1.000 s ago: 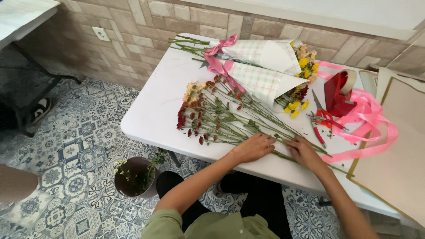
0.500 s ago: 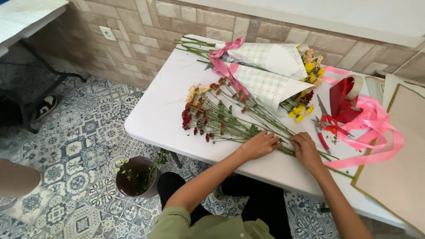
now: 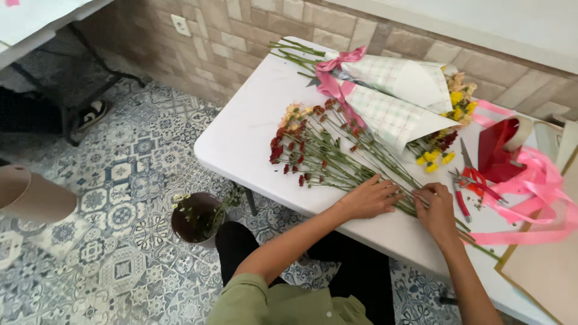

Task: The person arranges flowers by hand and using shears, trimming stems, grouping flowers together, and placing them into a bucket.

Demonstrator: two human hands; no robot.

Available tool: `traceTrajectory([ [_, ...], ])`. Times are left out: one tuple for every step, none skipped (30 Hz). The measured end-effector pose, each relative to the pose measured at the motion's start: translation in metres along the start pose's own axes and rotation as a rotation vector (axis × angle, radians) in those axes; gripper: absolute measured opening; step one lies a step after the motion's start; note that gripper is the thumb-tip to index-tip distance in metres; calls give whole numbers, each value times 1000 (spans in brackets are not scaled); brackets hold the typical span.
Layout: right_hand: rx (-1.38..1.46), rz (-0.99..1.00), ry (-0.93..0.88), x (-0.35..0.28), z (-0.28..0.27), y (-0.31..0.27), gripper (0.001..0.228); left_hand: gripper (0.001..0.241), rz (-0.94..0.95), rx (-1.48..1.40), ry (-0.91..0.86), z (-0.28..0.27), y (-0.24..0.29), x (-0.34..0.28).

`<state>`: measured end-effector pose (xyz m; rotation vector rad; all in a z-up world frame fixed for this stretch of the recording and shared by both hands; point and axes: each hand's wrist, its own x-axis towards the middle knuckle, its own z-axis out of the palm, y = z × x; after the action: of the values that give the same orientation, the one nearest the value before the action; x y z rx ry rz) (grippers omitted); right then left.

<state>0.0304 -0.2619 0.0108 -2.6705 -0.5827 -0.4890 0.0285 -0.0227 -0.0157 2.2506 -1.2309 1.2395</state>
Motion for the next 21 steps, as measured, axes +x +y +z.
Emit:
traceTrajectory([
  [7,-15,-6,4,0,-15,14,47,-12,13,-3,-19,0,4],
  [92,-18,45,8,-1,-31,11,39,-19,12,30,-39,0,8],
  [178,-19,94,10,-2,-46,8,31,-27,9,63,-58,2,11],
  [186,-33,84,13,2,-63,8,31,-40,21,59,-51,2,1],
  [238,-80,126,17,7,-80,9,27,-70,29,99,-45,0,-11],
  [292,-125,168,21,11,-99,12,23,-99,38,140,-40,-1,-23],
  [306,-146,153,23,15,-118,12,23,-117,59,135,-57,0,-29],
  [363,-155,182,24,18,-138,16,19,-226,56,178,-75,3,-36],
  [422,-165,211,25,23,-159,21,15,-332,57,223,-93,5,-43],
  [438,-186,197,26,33,-176,21,15,-348,83,221,-106,7,-56],
  [478,-218,222,28,42,-194,20,10,-448,35,249,-120,8,-67],
  [519,-248,246,31,53,-212,20,6,-547,-13,279,-133,9,-79],
  [535,-266,229,32,64,-228,20,6,-565,10,279,-153,10,-88],
  [535,-292,244,33,76,-245,21,9,-654,-62,294,-174,11,-98],
  [534,-315,256,34,87,-263,21,13,-746,-138,310,-196,13,-108],
  [550,-329,236,34,100,-282,21,13,-767,-118,312,-205,11,-126],
  [601,-372,226,32,112,-303,24,14,-857,-112,338,-215,10,-145],
  [652,-415,217,30,125,-323,27,15,-947,-106,366,-225,9,-164],
  [663,-420,198,28,138,-343,27,15,-966,-94,366,-231,6,-188],
  [663,-438,160,26,151,-363,23,13,-1028,-64,342,-237,2,-212],
  [659,-459,128,26,163,-383,20,10,-1083,-34,322,-242,-4,-235],
])
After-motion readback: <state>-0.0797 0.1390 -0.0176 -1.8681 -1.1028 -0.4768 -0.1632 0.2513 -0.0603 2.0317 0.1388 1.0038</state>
